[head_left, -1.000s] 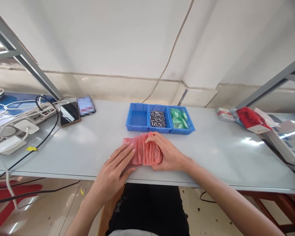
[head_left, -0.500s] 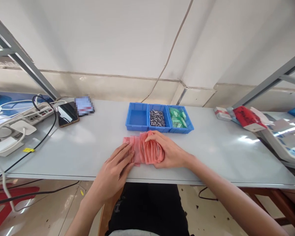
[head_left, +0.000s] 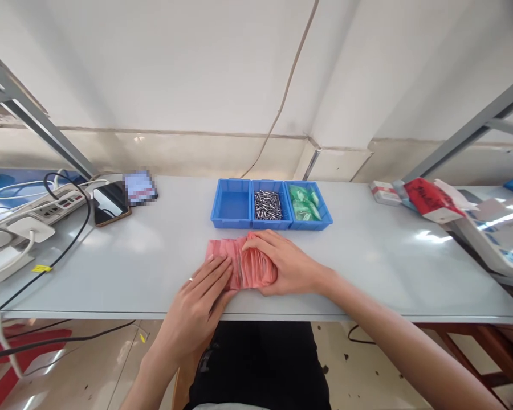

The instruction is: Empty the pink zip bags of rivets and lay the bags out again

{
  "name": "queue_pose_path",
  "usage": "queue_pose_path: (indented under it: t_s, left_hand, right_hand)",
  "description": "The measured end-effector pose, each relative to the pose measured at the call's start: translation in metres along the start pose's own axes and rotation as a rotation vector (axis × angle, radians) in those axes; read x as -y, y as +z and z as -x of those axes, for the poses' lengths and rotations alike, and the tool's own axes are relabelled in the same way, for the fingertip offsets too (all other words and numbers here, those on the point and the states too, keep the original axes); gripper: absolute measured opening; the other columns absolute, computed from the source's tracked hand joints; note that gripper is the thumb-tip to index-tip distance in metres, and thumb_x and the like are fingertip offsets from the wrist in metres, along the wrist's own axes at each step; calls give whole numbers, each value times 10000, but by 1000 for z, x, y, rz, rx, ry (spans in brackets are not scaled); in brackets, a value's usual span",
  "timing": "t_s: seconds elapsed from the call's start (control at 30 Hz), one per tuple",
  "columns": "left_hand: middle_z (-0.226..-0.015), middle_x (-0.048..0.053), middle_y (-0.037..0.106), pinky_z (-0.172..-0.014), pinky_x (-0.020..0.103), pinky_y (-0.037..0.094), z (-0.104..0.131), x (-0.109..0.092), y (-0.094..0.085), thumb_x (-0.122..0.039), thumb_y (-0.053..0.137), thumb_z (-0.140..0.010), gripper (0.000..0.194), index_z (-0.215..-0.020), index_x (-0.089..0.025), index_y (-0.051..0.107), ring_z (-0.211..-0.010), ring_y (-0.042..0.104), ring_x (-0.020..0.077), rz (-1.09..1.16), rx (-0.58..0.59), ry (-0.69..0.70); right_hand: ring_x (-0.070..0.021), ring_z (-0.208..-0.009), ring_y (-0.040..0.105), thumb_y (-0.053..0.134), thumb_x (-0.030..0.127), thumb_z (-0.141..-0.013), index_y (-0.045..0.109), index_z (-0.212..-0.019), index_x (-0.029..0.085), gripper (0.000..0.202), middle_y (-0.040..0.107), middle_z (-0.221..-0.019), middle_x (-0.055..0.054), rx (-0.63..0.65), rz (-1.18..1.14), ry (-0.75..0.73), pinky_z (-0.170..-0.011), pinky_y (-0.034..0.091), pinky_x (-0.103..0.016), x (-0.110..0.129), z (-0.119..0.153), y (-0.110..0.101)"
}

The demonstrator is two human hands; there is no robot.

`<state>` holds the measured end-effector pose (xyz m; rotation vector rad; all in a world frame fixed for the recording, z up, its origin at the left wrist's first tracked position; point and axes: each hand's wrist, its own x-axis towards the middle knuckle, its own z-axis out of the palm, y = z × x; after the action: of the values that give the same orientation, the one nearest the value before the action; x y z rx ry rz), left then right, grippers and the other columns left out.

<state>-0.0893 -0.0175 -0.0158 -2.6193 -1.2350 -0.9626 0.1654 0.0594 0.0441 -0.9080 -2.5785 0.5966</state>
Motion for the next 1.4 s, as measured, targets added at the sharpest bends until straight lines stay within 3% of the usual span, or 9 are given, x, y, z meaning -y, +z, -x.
queue_pose_path:
  t_s: [0.17, 0.33, 0.47, 0.6, 0.8, 1.03, 1.23, 1.4]
  left_hand:
    - [-1490, 72, 604, -1143, 478, 535, -1, -2, 1, -265, 625, -1006, 507, -1495, -193, 513, -1427, 528, 282, -28, 36, -46]
    - [-1508, 74, 587, -1091, 461, 545, -7, -5, -3, -227, 562, -1030, 507, -1529, -202, 470, -1409, 530, 274, -42, 48, -67]
    - [-1493, 92, 599, -1108, 468, 505, -11, -15, -2, -270, 623, -1010, 552, -1530, -176, 464, -1423, 501, 298, -30, -2, -49]
    - [-1388, 72, 680, -1079, 459, 500, -16, -22, 6, -236, 640, -1000, 434, -1422, -163, 567, -1355, 553, 292, -22, -50, 9]
    - [-1399, 64, 674, -1053, 451, 512, -21, -21, 8, -182, 607, -1008, 413, -1419, -171, 570, -1312, 581, 274, -38, -34, -3]
    - [-1412, 84, 664, -1035, 451, 506, -28, -30, 4, -238, 660, -988, 479, -1447, -157, 550, -1320, 565, 299, -54, -67, 21]
    - [-1322, 48, 717, -1025, 449, 490, -36, -37, 7, -187, 640, -988, 317, -1305, -172, 649, -1273, 586, 298, -68, -38, 85]
    - [-1377, 94, 683, -1053, 458, 486, -37, -41, 9, -249, 669, -978, 433, -1393, -154, 587, -1301, 581, 302, -94, -71, 55]
  right_hand:
    - [-320, -1284, 527, 819, 322, -687, 539, -1320, 252, 696, 580, -1356, -114, -13, -18, -3, -1084, 471, -495, -1, 7, -3]
    - [-301, -1326, 498, 856, 472, -739, 537, -1351, 260, 722, 565, -1390, -108, -36, -92, -12, -1115, 452, -473, -4, 9, -1]
    - [-294, -1371, 455, 870, 526, -735, 526, -1394, 270, 786, 538, -1427, -106, -52, -127, -17, -1141, 434, -467, -7, 11, -2]
    - [-302, -1337, 490, 861, 503, -751, 523, -1416, 268, 782, 546, -1416, -120, -45, -116, 12, -1123, 450, -484, -11, 17, -7]
    - [-302, -1325, 510, 855, 431, -756, 531, -1409, 261, 749, 539, -1430, -127, -69, -102, 13, -1111, 463, -482, -14, 26, -9]
    - [-305, -1320, 509, 857, 490, -755, 525, -1436, 270, 788, 531, -1438, -126, -52, -71, -16, -1112, 463, -481, -16, 30, -12]
    - [-308, -1314, 512, 831, 515, -785, 490, -1496, 268, 827, 531, -1440, -135, -66, -48, -24, -1119, 456, -491, -21, 41, -18]
    - [-309, -1355, 500, 852, 470, -766, 461, -1525, 271, 877, 522, -1492, -133, -96, -65, -15, -1142, 445, -495, -24, 47, -20]
